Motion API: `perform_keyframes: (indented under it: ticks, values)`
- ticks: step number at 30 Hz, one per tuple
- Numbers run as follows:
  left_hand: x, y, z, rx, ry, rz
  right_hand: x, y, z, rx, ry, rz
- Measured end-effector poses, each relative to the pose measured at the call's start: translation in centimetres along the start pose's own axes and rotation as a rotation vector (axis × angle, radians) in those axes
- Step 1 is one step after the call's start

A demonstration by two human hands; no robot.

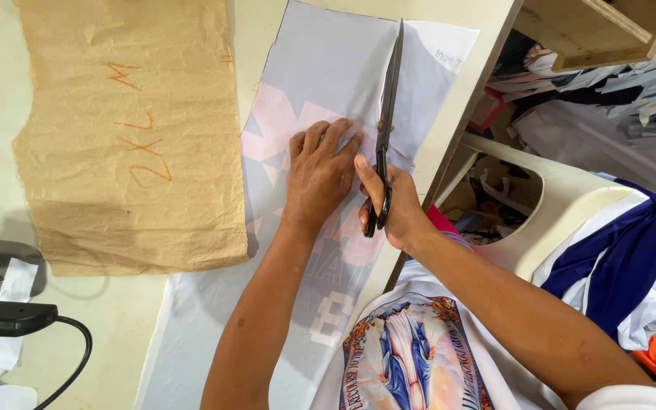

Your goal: The person uses shears to cut a white fabric piece along a brown paper pattern labeled 2XL M. After cutting, they remove the pattern, place a curved cardboard template on the fabric, trace a curve with a red marker, and cut along the traced line. The cut fabric piece is then folded on the table.

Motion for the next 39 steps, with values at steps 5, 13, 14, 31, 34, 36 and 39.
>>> perform_keyframes:
  ticks: [5,13,14,31,34,36,39]
  values:
    - [0.2,0.2,0.1,0.029,-0.027,-0.004,0.1,-0.7,0.8,0.044,-0.026,-0.026]
    - [-0.2,0.0,0.0,0.010,0.015,0.001,0.3,-1.5,0.7,0.054,-0.022,-0.015]
    - [-0.4,-0.1,0.0,0.001,0.031,0.024,0.1,-2.3,0.4,0.066,-0.026,-0.018]
    - [0.1,3.0,1.4,0.086,0.106,0.058,25.1,-5.0,8.1,0.575,-0.023,-0.435]
    - [-2.2,7.9,4.9,0.179,0.132,0.076,26.6,-8.2,12.7,0.522,-0.084,-0.622]
    - [-5.7,10.7,6.2,0.254,0.124,0.066,26.8,-10.9,15.9,0.490,-0.140,-0.760]
    - [-9.9,14.0,9.0,0.339,0.255,0.119,24.9,-16.1,22.2,0.651,-0.257,-0.789]
Point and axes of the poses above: each hand's wrist, its own z-axis towards the middle knuckle, its own x-axis out of the back of the hand, y = z × x, the point moved 1 cm from there along z, towards the middle knuckle, and after that the axes turned 12 degrees about x, right-handed, at the moved point
